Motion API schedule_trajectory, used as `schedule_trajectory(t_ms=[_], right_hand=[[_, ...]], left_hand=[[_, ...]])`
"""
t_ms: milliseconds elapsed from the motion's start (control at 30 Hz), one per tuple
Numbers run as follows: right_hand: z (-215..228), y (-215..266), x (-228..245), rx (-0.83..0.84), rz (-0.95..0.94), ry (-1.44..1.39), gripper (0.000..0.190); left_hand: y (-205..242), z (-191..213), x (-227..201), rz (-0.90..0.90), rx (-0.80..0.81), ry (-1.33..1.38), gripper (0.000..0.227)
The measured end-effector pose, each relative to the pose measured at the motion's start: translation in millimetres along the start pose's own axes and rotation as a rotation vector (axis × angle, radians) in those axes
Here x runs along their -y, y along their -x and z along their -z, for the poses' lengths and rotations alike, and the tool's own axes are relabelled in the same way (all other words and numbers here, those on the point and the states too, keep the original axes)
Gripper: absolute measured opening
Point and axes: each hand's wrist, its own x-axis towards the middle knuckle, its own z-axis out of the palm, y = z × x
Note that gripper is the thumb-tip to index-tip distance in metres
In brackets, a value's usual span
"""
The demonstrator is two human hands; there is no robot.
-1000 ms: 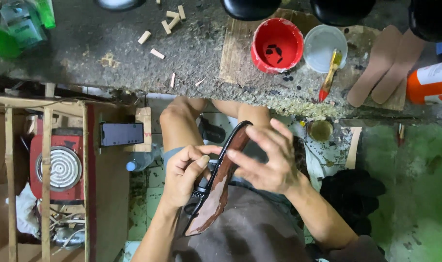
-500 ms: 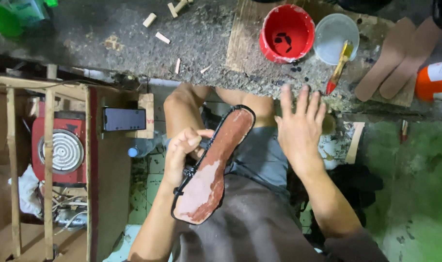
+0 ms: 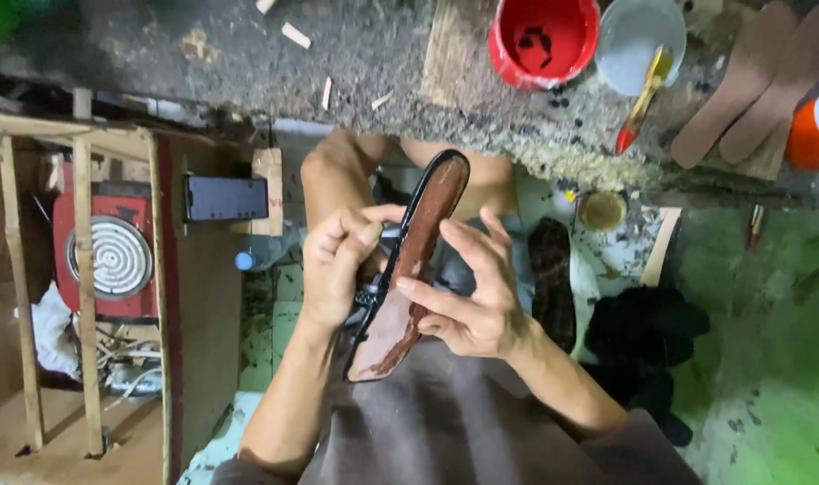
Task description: Applying glue to the sole of a shoe using a brush and then pressing the components together for assembly.
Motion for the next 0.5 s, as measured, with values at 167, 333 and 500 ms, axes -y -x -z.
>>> schedule_trajectory(t_ms=[167,333,500], right_hand=[[3.4,-5.6,-10.2,0.001,0.081,0.074,0.042],[6.9,-14.3,-7.5,-0.020,0.118,0.052,0.037],[10.8,-15.2,-5.1,-0.009,0.147,0.132,0.036]], left_hand=[[2.7,-20.3,-21.4,-0.131,0.014,-0.171,0.023],[0.6,-24.1,-30.8,-0.272,0.073,-0.288,0.026],[-1.8,-22.7,-31.4,-0.414,0.105,-0.409,0.025]])
